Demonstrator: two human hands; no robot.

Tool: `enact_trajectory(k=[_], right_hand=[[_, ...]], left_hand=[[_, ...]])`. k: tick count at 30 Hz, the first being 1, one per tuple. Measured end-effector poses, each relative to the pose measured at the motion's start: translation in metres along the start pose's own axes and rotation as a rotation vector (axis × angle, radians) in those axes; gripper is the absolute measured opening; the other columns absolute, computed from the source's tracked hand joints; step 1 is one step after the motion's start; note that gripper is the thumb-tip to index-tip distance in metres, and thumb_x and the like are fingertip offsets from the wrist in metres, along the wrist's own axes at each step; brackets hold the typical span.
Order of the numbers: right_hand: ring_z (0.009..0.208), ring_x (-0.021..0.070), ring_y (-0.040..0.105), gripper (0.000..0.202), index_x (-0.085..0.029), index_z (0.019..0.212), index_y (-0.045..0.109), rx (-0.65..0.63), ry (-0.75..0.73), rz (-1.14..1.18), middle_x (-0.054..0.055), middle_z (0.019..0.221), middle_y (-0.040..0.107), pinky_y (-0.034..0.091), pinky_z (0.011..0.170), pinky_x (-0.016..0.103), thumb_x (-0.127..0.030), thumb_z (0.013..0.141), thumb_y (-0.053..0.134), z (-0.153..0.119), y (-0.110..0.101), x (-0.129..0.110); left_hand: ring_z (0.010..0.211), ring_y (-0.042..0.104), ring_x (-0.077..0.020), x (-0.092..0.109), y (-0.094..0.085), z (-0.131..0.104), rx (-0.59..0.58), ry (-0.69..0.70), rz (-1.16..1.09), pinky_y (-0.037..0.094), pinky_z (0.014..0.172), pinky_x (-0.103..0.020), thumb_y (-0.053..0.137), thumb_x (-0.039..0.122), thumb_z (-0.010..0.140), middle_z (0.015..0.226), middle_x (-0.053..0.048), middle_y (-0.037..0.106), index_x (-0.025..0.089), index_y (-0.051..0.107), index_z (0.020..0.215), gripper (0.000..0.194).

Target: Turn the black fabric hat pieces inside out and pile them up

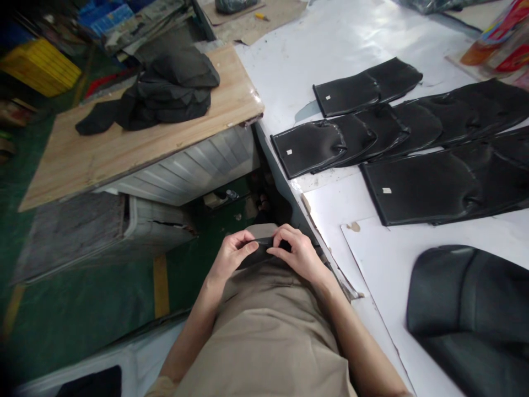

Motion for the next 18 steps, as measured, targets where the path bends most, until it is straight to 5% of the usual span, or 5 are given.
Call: enact_trajectory(k=[5, 18], right_hand=[[0.101, 0.0211, 0.058, 0.010, -0.022, 0.080, 0.059, 0.029, 0.001, -0.068, 0.006, 0.111, 0.058, 0.044, 0.087, 0.033, -0.028, 0.085, 0.065, -0.006, -0.013, 0.010], [0.099, 0.0205, 0.055, 0.021, -0.021, 0.074, 0.053, 0.230, 0.181, 0.421, 0.005, 0.101, 0.061, 0.042, 0.087, 0.033, -0.033, 0.083, 0.067, -0.008, -0.002, 0.033]], left_hand=[[0.060, 0.040, -0.0091, -0.004, -0.019, -0.004, 0.071, 0.006, -0.065, 0.032, 0.057, -0.022, 0.063, 0.037, 0.084, 0.064, 0.002, 0.047, 0.014, 0.056, 0.069, 0.028], [0.065, 0.041, -0.0107, 0.004, -0.030, -0.008, 0.144, 0.076, 0.047, 0.035, 0.062, -0.023, 0.056, 0.035, 0.088, 0.069, 0.002, 0.046, 0.016, 0.051, 0.068, 0.028]])
Point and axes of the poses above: each hand's wrist, its own z-axis towards the middle knuckle, its own y-axis out of the palm, x = y × z, the point moved 6 cm from there along z, towards the middle knuckle
